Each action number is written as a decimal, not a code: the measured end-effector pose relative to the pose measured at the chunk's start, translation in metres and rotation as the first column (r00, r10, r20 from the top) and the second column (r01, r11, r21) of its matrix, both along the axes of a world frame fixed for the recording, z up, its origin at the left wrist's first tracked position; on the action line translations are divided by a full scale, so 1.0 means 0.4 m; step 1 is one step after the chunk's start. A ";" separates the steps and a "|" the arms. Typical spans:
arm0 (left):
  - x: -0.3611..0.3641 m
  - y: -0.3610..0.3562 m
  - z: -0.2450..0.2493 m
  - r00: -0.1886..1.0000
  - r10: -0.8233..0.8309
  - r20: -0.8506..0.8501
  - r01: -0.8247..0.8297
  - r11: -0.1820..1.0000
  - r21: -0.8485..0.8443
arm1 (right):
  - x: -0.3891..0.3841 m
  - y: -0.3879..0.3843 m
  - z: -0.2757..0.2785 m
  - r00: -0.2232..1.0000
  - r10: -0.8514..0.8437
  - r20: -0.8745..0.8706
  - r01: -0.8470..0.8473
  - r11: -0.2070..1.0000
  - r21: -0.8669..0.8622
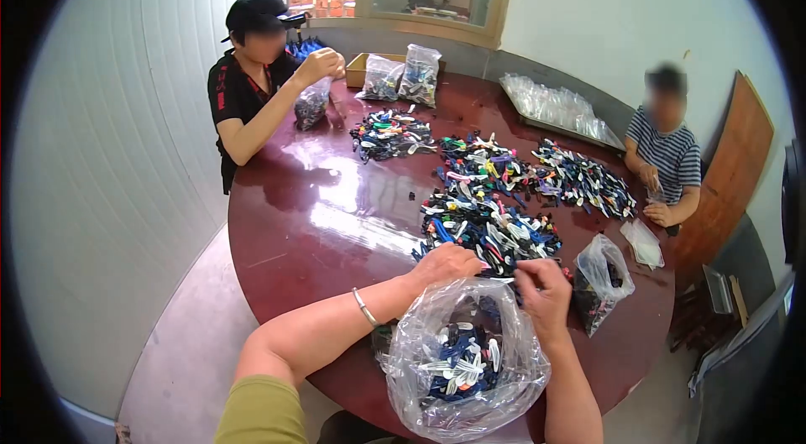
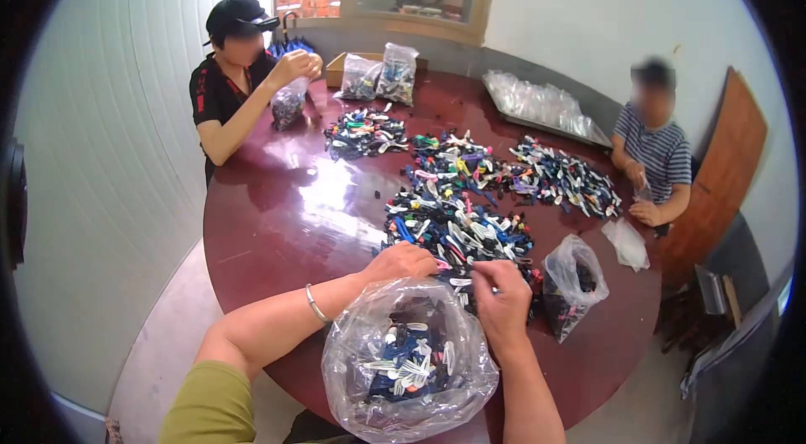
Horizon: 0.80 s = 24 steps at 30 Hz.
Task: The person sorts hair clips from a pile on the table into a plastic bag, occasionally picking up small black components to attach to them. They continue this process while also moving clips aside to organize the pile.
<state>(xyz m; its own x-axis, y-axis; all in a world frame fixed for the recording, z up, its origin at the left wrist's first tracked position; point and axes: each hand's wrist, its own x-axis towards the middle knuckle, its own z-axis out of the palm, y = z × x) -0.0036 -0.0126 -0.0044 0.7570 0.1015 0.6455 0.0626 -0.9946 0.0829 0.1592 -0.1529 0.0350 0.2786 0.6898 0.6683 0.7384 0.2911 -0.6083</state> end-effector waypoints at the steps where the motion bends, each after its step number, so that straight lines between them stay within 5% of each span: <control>1: 0.005 0.006 -0.011 1.000 0.018 0.024 -0.019 0.999 0.036 | -0.010 -0.010 0.017 0.985 0.031 -0.169 -0.026 0.999 0.030; 2: 0.008 0.010 -0.019 0.999 0.021 0.030 -0.022 0.999 0.034 | -0.021 -0.026 0.039 0.941 0.065 -0.332 -0.047 0.997 0.062; 4: 0.013 0.015 -0.025 0.999 0.029 0.045 -0.030 0.999 0.029 | -0.053 -0.074 0.098 0.916 0.173 -0.362 -0.110 0.976 0.187; 6: 0.015 0.015 -0.031 0.998 0.038 0.051 -0.041 0.998 0.044 | -0.068 -0.120 0.125 0.942 0.284 -0.180 -0.236 0.940 0.248; 9: 0.018 0.016 -0.032 0.998 0.048 0.034 -0.049 0.998 0.044 | -0.109 -0.157 0.172 0.911 0.413 0.010 -0.412 0.908 0.076; 12: 0.019 0.014 -0.026 0.998 0.027 0.065 -0.030 0.998 0.048 | -0.093 -0.122 0.124 0.925 0.277 -0.259 -0.272 0.961 0.056; 14: 0.016 0.008 -0.020 0.997 -0.020 0.080 0.019 1.000 0.012 | -0.065 -0.084 0.099 0.790 0.212 -0.575 -0.258 0.966 0.000; 16: 0.017 -0.001 -0.011 0.995 -0.046 0.092 0.050 0.998 -0.041 | -0.045 -0.043 0.062 0.782 0.069 -0.620 -0.251 0.945 -0.212; 18: 0.015 -0.002 -0.008 0.995 -0.084 0.045 0.086 0.995 -0.047 | -0.004 -0.001 -0.023 0.918 0.150 -0.367 -0.241 0.946 -0.216; 24: 0.008 -0.004 -0.006 0.984 -0.174 0.047 0.176 0.983 -0.055 | -0.024 0.025 -0.060 0.887 0.241 -0.394 -0.339 0.919 -0.202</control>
<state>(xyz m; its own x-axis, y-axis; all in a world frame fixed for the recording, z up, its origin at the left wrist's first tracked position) -0.0005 -0.0142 -0.0067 0.7385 0.0086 0.6742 -0.1167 -0.9832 0.1404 0.1494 -0.1429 0.0109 0.2224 0.9099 0.3501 0.3656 0.2551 -0.8951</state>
